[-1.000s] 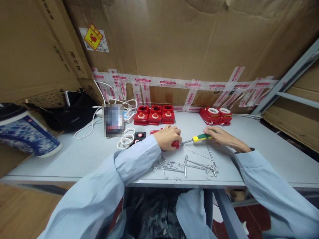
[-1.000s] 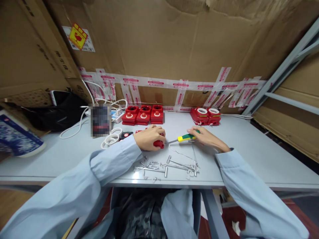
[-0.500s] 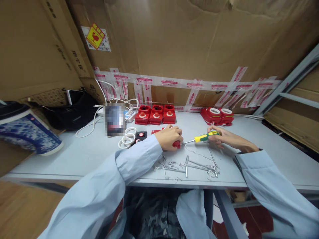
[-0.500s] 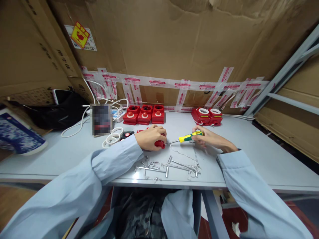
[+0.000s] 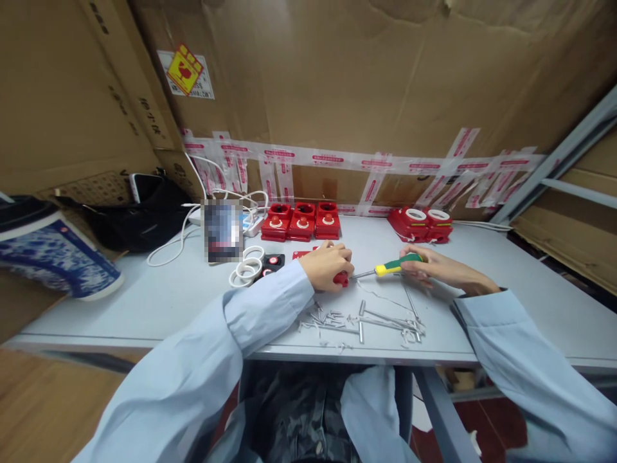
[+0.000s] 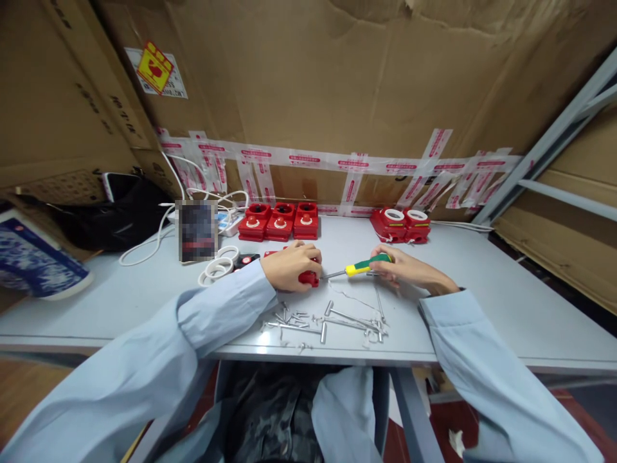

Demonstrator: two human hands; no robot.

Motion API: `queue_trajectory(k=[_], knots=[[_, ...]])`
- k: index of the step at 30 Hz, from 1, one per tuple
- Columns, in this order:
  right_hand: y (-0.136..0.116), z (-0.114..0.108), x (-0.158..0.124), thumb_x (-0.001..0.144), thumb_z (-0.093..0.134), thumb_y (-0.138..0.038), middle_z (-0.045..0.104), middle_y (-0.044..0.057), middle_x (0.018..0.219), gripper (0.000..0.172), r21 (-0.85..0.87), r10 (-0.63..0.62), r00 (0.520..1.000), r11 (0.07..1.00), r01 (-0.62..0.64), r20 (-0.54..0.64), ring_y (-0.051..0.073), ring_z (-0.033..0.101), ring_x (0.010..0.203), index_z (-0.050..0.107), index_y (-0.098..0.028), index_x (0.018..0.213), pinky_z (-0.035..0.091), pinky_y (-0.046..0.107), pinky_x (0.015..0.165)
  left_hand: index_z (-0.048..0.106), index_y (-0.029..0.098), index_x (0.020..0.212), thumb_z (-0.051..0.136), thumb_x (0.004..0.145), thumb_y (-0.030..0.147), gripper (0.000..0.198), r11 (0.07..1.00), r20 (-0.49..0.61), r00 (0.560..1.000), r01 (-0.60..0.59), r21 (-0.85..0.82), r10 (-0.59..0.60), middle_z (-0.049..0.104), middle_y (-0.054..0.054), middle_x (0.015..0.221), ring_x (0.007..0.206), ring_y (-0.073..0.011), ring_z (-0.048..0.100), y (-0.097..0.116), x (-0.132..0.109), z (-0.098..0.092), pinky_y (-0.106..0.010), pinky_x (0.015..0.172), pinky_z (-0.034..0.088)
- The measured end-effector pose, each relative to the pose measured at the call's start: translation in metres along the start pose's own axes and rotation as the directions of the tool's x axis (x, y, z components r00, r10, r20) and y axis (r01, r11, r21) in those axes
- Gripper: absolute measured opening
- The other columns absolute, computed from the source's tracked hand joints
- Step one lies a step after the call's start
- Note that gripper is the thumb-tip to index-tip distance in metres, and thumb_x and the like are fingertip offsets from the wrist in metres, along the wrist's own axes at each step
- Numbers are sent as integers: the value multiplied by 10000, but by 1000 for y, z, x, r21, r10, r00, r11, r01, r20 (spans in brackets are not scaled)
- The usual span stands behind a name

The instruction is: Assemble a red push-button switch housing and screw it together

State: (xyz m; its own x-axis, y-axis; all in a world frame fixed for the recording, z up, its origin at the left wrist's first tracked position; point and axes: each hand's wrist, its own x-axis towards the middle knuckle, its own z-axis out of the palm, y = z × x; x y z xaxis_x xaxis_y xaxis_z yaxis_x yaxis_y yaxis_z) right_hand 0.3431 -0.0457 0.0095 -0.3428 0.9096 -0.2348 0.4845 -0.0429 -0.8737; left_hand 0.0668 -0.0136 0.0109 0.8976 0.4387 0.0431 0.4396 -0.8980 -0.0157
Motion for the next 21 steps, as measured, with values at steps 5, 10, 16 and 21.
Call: queue_trajectory(k=[5,10,16,21], knots=[[4,7,7,870,322,-612,333,-55,375,522,-213,62,983,972,-99,-175,80,331,330,365,-208,543,269,259,395,672,205,858,620,694,244,177,1000,2,1000,2,-5,-2,604,-60,1025,986,-235,507,0,-1,0,-371,839,303],[-3,5,1,816,512,-521,427,-70,507,331,-96,31,994,995,-40,-101,81,396,419,476,-196,766,325,229,423,670,208,857,616,694,249,176,1000,-2,1000,-1,-11,1,602,-62,1024,979,-234,508,0,-1,0,-368,831,303],[-2,5,-2,836,437,-612,402,-56,463,479,-112,16,999,993,-21,-43,62,351,369,424,-190,610,292,225,382,668,206,849,621,689,252,173,1000,5,1000,2,-7,-2,603,-65,1026,978,-239,503,0,-1,-1,-370,828,300],[-1,9,2,875,321,-612,376,-44,390,549,-156,77,987,983,-99,-139,69,335,347,429,-186,546,281,237,391,670,211,867,606,694,247,188,1000,6,1000,9,-3,-9,604,-67,1030,977,-235,503,1,-3,-1,-368,832,297]])
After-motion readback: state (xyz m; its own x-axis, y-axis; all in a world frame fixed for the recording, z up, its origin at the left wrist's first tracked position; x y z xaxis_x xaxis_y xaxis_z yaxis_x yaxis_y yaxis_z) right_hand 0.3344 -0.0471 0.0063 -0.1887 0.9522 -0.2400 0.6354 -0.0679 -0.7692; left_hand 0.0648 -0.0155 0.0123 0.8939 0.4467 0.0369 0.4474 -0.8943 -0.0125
